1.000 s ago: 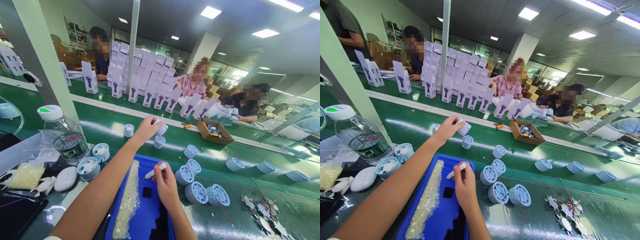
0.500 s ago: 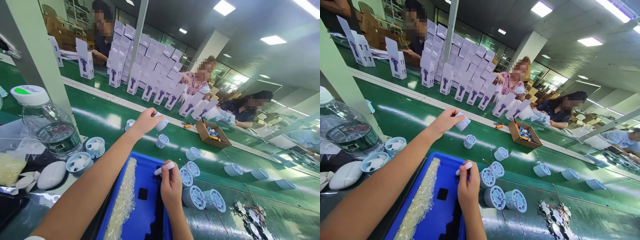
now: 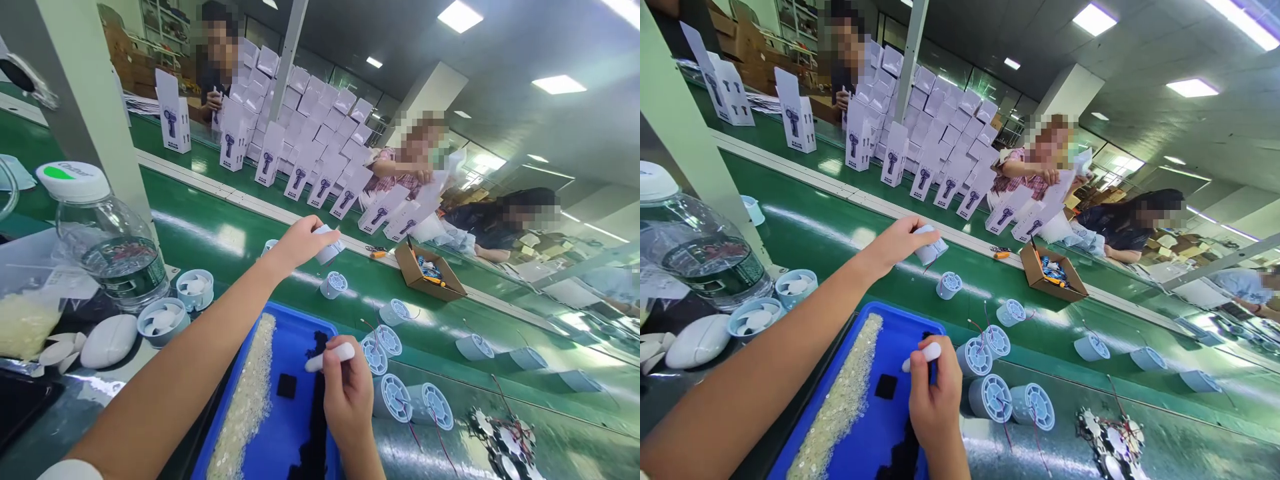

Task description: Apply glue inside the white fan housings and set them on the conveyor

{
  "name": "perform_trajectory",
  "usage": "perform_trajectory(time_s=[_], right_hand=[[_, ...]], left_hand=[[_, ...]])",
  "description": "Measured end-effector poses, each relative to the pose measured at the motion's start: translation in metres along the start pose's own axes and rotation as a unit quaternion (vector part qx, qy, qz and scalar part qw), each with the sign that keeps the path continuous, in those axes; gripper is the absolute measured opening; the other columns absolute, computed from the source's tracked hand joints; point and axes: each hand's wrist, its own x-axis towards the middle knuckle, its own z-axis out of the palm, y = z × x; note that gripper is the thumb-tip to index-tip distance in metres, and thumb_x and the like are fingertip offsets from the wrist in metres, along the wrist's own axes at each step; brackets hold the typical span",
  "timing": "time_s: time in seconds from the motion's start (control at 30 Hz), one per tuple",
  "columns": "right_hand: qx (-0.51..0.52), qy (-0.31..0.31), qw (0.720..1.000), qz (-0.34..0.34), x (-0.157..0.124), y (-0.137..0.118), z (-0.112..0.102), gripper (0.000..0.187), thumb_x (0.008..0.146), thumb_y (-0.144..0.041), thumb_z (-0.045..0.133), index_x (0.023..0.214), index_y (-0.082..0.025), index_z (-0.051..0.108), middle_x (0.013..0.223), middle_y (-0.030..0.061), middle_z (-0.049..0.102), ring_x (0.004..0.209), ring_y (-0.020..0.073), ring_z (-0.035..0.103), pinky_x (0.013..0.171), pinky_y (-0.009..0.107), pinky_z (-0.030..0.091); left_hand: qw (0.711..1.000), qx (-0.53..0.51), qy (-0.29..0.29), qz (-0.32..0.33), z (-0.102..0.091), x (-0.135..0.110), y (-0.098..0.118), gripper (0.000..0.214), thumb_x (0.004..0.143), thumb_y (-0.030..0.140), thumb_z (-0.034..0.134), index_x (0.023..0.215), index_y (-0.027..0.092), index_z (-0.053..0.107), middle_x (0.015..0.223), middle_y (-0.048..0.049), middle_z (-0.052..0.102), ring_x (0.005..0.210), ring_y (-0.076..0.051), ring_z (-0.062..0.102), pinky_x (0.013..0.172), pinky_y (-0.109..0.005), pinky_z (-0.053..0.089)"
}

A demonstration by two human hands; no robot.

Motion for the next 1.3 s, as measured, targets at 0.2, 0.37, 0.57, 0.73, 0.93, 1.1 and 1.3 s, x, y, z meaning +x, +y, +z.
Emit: perform_trajectory(time_s=[0.2, 0.37, 0.57, 0.73, 0.93, 1.1, 1.3], right_hand=[[0.061, -0.011, 0.998, -0.009, -0.005, -0.003, -0.002, 0.007, 0.09, -0.026, 0.051, 0.091, -0.021, 0.057, 0.078, 0.001, 0.057, 0.066, 0.014, 0.056, 0.059, 0.026, 0.046], [0.147, 0.255, 0.956, -0.002, 0.003, -0.001, -0.012, 0.013, 0.09, -0.029, 0.052, 0.101, -0.022, 0.055, 0.099, 0.0062, 0.059, 0.079, 0.0168, 0.065, 0.072, 0.034, 0.055], [0.184, 0.287, 0.939, 0.052, 0.013, 0.001, -0.02, 0.019, 0.09, -0.033, 0.053, 0.103, -0.02, 0.055, 0.105, 0.0082, 0.063, 0.094, 0.0207, 0.066, 0.081, 0.039, 0.055], [0.202, 0.292, 0.933, 0.062, 0.016, -0.001, -0.022, 0.021, 0.089, -0.035, 0.053, 0.103, -0.019, 0.055, 0.103, 0.0082, 0.065, 0.094, 0.021, 0.067, 0.082, 0.04, 0.054], [0.194, 0.284, 0.936, 0.079, 0.014, -0.001, -0.023, 0.024, 0.089, -0.037, 0.053, 0.104, -0.019, 0.055, 0.097, 0.0083, 0.066, 0.09, 0.0204, 0.066, 0.081, 0.039, 0.052], [0.083, 0.207, 0.965, 0.135, 0.011, 0.003, -0.022, 0.033, 0.088, -0.046, 0.05, 0.105, -0.019, 0.059, 0.071, 0.0006, 0.058, 0.06, 0.0137, 0.053, 0.056, 0.026, 0.045], [0.144, 0.11, 0.975, 0.128, 0.004, -0.002, -0.01, 0.04, 0.091, -0.051, 0.041, 0.099, -0.018, 0.062, 0.051, -0.0059, 0.036, 0.045, 0.0107, 0.033, 0.042, 0.023, 0.028]], left_hand=[[0.999, 0.014, -0.039, -0.02, 0.014, -0.001, -0.005, 0.022, 0.071, 0.039, 0.064, 0.075, 0.02, 0.054, 0.068, -0.0012, 0.059, 0.062, -0.014, 0.053, 0.06, -0.028, 0.04], [0.996, 0.013, -0.064, -0.052, 0.026, 0.002, -0.013, 0.025, 0.07, 0.042, 0.063, 0.075, 0.019, 0.057, 0.071, -0.0004, 0.059, 0.062, -0.012, 0.051, 0.061, -0.028, 0.042], [0.992, -0.005, -0.108, -0.072, 0.039, -0.004, -0.01, 0.03, 0.068, 0.045, 0.066, 0.073, 0.018, 0.053, 0.072, -0.0005, 0.059, 0.065, -0.012, 0.053, 0.063, -0.028, 0.043], [0.989, 0.0, -0.12, -0.082, 0.045, -0.01, -0.003, 0.03, 0.067, 0.044, 0.066, 0.072, 0.018, 0.053, 0.072, 0.0004, 0.058, 0.064, -0.011, 0.052, 0.063, -0.028, 0.043], [0.985, 0.0, -0.149, -0.085, 0.052, -0.019, 0.006, 0.029, 0.068, 0.042, 0.066, 0.07, 0.017, 0.051, 0.069, -0.0004, 0.057, 0.06, -0.011, 0.052, 0.058, -0.026, 0.042], [0.997, -0.029, -0.067, -0.026, 0.069, -0.03, 0.011, 0.028, 0.072, 0.034, 0.06, 0.059, 0.02, 0.039, 0.054, 0.0046, 0.042, 0.049, -0.008, 0.039, 0.047, -0.023, 0.031], [0.993, -0.011, 0.089, 0.083, 0.092, -0.05, 0.016, 0.046, 0.075, 0.037, 0.057, 0.048, 0.019, 0.023, 0.051, 0.0044, 0.025, 0.051, -0.009, 0.026, 0.05, -0.025, 0.027]])
